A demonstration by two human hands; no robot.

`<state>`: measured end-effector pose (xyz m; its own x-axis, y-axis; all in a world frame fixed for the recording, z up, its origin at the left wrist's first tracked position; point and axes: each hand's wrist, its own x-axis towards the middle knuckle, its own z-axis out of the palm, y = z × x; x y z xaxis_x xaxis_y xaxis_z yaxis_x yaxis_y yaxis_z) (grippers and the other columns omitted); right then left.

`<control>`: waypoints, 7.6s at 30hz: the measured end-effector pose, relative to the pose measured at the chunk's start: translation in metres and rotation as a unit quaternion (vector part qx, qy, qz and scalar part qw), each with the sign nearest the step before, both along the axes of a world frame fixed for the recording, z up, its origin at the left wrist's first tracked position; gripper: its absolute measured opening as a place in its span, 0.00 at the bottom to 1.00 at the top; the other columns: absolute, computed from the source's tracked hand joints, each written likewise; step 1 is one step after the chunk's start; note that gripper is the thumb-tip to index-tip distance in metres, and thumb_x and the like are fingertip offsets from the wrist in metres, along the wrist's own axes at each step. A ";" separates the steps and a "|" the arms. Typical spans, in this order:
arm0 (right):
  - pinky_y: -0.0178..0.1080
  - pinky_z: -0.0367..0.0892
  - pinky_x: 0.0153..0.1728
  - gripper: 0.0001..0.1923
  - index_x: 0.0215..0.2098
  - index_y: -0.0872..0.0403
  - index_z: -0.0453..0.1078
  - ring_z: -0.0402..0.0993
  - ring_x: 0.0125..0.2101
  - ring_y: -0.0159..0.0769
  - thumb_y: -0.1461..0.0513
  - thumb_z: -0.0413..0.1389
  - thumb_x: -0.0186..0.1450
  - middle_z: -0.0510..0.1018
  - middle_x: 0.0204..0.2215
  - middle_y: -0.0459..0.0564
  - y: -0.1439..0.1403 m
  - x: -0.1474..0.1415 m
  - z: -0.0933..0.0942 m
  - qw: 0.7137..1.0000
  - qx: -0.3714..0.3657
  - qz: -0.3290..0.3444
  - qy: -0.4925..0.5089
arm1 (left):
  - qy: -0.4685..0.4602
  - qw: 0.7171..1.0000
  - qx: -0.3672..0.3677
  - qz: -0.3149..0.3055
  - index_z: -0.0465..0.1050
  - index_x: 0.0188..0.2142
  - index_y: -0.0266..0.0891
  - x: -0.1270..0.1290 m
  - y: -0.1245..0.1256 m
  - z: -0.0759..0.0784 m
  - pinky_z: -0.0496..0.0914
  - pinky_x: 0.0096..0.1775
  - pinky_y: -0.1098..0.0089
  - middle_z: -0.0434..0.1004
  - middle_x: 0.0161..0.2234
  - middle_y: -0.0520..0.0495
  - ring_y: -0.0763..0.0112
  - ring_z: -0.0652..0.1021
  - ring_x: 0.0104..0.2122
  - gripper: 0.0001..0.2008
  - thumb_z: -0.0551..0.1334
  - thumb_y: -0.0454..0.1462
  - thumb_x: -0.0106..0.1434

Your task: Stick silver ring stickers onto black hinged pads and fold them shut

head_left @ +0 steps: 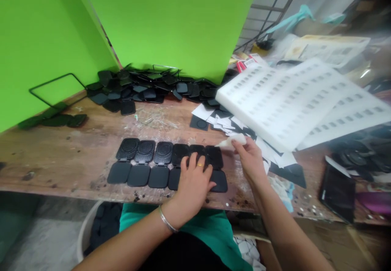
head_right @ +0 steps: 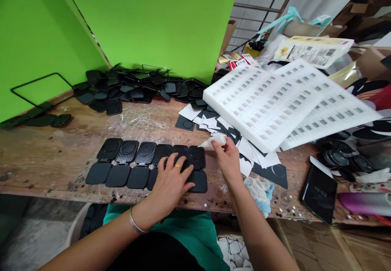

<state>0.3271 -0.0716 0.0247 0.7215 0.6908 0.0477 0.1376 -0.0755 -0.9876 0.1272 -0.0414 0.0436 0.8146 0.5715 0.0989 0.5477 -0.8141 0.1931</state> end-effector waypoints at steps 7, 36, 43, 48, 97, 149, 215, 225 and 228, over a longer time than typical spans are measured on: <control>0.40 0.68 0.33 0.21 0.35 0.52 0.70 0.71 0.29 0.37 0.46 0.63 0.55 0.77 0.28 0.45 0.015 0.000 -0.008 1.000 -0.014 0.024 -0.014 | 0.011 1.000 -0.015 -0.009 0.73 0.52 0.38 0.001 0.000 0.002 0.58 0.56 0.42 0.73 0.53 0.36 0.40 0.63 0.61 0.22 0.68 0.45 0.61; 0.39 0.63 0.33 0.12 0.31 0.52 0.69 0.67 0.27 0.35 0.52 0.58 0.60 0.73 0.26 0.44 0.018 0.000 0.004 0.981 -0.068 0.035 -0.179 | 0.041 0.999 0.005 -0.004 0.74 0.53 0.37 0.006 -0.001 0.002 0.57 0.58 0.44 0.76 0.53 0.38 0.43 0.65 0.61 0.24 0.67 0.47 0.61; 0.38 0.62 0.31 0.11 0.31 0.53 0.70 0.68 0.27 0.36 0.53 0.58 0.60 0.74 0.26 0.45 0.000 0.004 0.014 0.970 -0.092 0.028 -0.223 | 0.039 0.999 0.015 -0.007 0.74 0.53 0.37 0.005 -0.002 0.001 0.57 0.58 0.44 0.76 0.53 0.37 0.44 0.65 0.61 0.24 0.67 0.47 0.62; 0.37 0.62 0.29 0.10 0.31 0.52 0.71 0.68 0.28 0.36 0.54 0.58 0.60 0.74 0.26 0.45 -0.016 0.001 0.023 0.965 -0.111 0.061 -0.229 | 0.045 0.999 0.012 -0.006 0.74 0.54 0.38 0.006 -0.001 0.002 0.57 0.58 0.44 0.75 0.54 0.38 0.44 0.64 0.61 0.24 0.67 0.47 0.62; 0.40 0.66 0.31 0.18 0.30 0.54 0.69 0.72 0.28 0.37 0.49 0.63 0.52 0.76 0.25 0.46 0.045 -0.030 0.001 0.998 -0.032 0.052 -0.009 | 0.031 0.997 0.003 0.066 0.75 0.53 0.41 -0.039 0.010 0.004 0.57 0.55 0.48 0.71 0.53 0.36 0.47 0.66 0.57 0.20 0.66 0.44 0.63; 0.38 0.64 0.29 0.18 0.32 0.54 0.74 0.71 0.27 0.36 0.50 0.64 0.51 0.78 0.26 0.48 0.036 -0.040 0.018 0.995 -0.036 0.091 0.033 | -0.006 0.994 0.004 0.105 0.71 0.56 0.38 -0.061 0.012 0.008 0.60 0.54 0.49 0.70 0.54 0.35 0.47 0.66 0.55 0.24 0.62 0.47 0.65; 0.38 0.65 0.31 0.16 0.32 0.54 0.70 0.71 0.28 0.36 0.50 0.61 0.56 0.76 0.26 0.47 0.084 -0.100 0.024 0.981 -0.041 0.181 -0.050 | -0.023 0.981 0.022 0.189 0.74 0.52 0.41 -0.112 0.028 -0.001 0.61 0.51 0.51 0.69 0.51 0.36 0.49 0.66 0.52 0.19 0.64 0.45 0.64; 0.38 0.63 0.31 0.15 0.30 0.53 0.68 0.67 0.26 0.35 0.50 0.58 0.57 0.73 0.23 0.45 0.118 -0.116 0.004 0.974 -0.038 0.185 -0.124 | -0.013 0.982 0.018 0.187 0.76 0.52 0.45 -0.118 0.030 -0.005 0.60 0.51 0.51 0.69 0.50 0.37 0.48 0.66 0.51 0.18 0.64 0.46 0.64; 0.38 0.63 0.31 0.15 0.31 0.53 0.68 0.67 0.26 0.36 0.50 0.57 0.58 0.73 0.24 0.45 0.116 -0.118 0.006 0.966 -0.046 0.188 -0.171 | -0.007 0.983 0.010 0.183 0.75 0.53 0.44 -0.118 0.030 -0.003 0.60 0.51 0.51 0.70 0.50 0.37 0.49 0.66 0.51 0.19 0.64 0.46 0.64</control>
